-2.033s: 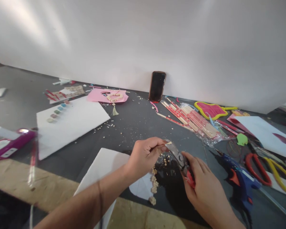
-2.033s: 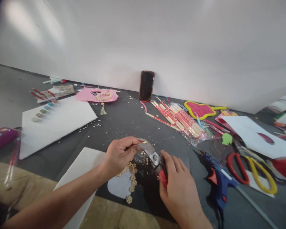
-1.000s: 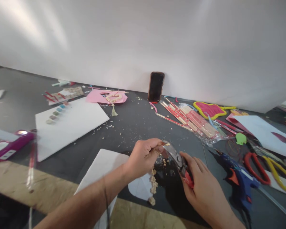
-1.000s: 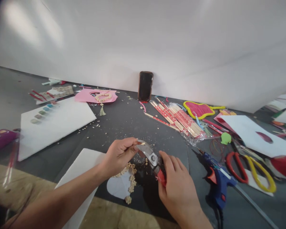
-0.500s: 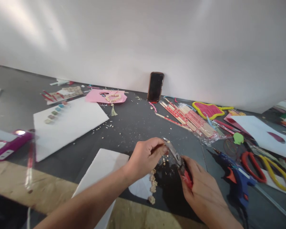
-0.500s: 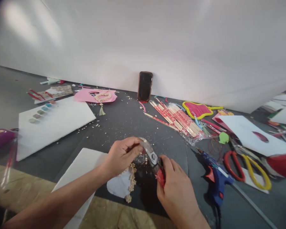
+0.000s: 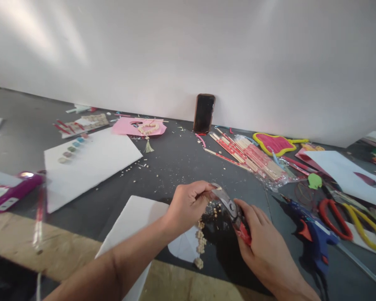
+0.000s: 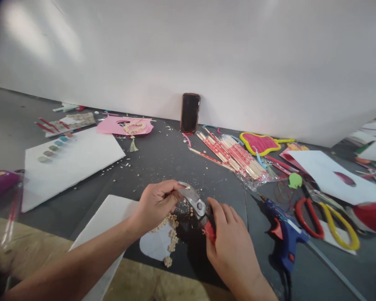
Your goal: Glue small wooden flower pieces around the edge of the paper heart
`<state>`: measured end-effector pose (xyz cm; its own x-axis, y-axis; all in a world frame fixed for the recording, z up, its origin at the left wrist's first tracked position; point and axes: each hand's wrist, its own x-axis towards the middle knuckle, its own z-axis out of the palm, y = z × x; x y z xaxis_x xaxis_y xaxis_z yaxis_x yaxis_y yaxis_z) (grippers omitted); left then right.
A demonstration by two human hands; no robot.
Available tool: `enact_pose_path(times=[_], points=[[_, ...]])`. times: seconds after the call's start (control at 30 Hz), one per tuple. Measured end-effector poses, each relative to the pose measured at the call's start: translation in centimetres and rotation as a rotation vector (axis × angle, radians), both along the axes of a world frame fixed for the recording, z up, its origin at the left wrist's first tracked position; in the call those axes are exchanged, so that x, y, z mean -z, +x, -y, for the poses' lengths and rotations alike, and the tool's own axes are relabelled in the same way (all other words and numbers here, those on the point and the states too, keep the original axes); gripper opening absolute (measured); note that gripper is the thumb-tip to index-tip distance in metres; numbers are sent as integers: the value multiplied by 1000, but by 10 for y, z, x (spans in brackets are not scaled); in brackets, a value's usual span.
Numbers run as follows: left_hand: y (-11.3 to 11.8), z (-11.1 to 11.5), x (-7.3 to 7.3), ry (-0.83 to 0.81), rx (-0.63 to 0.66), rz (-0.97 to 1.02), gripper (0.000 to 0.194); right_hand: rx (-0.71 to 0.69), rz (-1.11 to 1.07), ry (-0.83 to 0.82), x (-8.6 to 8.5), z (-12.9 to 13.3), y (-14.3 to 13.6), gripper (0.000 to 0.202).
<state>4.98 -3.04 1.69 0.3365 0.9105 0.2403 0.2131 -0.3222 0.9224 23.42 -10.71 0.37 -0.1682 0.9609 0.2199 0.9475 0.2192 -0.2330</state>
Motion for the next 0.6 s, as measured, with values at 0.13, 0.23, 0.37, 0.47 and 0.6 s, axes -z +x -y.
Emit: enact_pose_path(times=[0.13,0.23,0.37,0.47,0.6], points=[[2,0,3,-26,7,33,16,-15,-27,-6,0,0,2,42],[3,2,5,-64,42,98,17,-29,-57,-16,-1,0,2,43],[2,4,3,-90,84,141,18,-32,-87,-33,-3,1,1,44],[1,5,2,-84,77,106,17,-32,-86,-42,-4,2,-1,43],[1,5,3,-92,54,52,19,-23,-33,-15,-4,3,-3,38]])
